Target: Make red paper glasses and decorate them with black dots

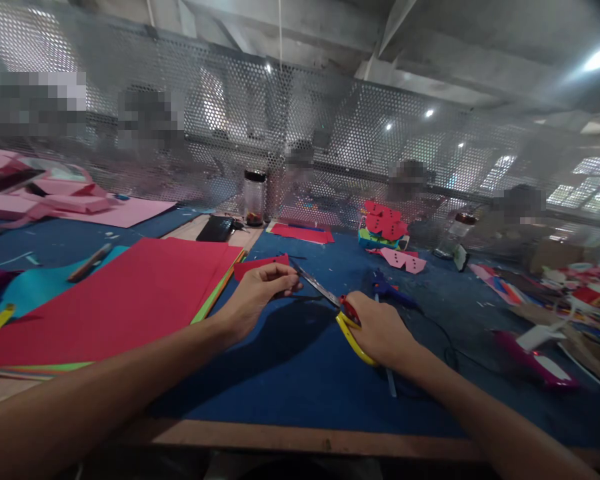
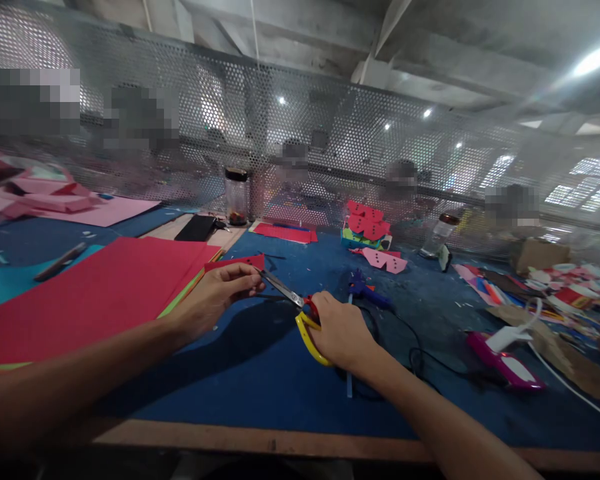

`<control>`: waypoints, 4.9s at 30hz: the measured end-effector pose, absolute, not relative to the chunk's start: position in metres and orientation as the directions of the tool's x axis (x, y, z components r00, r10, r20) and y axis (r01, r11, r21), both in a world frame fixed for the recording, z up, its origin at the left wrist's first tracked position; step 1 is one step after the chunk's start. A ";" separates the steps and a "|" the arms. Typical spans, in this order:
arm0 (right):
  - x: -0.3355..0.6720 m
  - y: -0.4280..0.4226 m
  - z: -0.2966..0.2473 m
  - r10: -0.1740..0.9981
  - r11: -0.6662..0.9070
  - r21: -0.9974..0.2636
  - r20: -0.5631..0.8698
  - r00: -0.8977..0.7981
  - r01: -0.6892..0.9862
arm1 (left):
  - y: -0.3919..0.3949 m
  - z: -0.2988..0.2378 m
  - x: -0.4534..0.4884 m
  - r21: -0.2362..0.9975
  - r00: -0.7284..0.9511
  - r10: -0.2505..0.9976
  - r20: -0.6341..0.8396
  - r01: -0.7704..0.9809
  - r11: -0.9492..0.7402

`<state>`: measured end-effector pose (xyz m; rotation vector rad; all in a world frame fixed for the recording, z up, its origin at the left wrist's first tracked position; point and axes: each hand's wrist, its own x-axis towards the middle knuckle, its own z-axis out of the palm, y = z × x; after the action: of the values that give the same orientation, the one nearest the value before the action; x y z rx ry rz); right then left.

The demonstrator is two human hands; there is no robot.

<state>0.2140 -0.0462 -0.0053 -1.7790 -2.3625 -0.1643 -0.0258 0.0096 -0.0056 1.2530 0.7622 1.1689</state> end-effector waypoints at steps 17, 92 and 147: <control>0.212 -0.048 -0.005 0.942 0.260 0.033 0.209 -0.261 0.965 | 0.009 -0.005 -0.025 0.972 0.284 0.948 0.147 -0.218 -0.085; 0.216 -0.044 -0.014 0.918 0.275 0.057 0.280 -0.280 0.960 | 0.008 -0.005 -0.026 0.972 0.305 0.944 0.127 -0.227 -0.057; 0.212 -0.047 -0.009 0.936 0.287 -0.006 0.213 -0.279 0.958 | 0.007 -0.004 -0.026 0.972 0.317 0.939 0.131 -0.226 -0.059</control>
<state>0.2116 -0.0468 -0.0089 -1.7685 -2.3743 -0.1825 -0.0257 0.0070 -0.0043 1.2594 0.7600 1.1199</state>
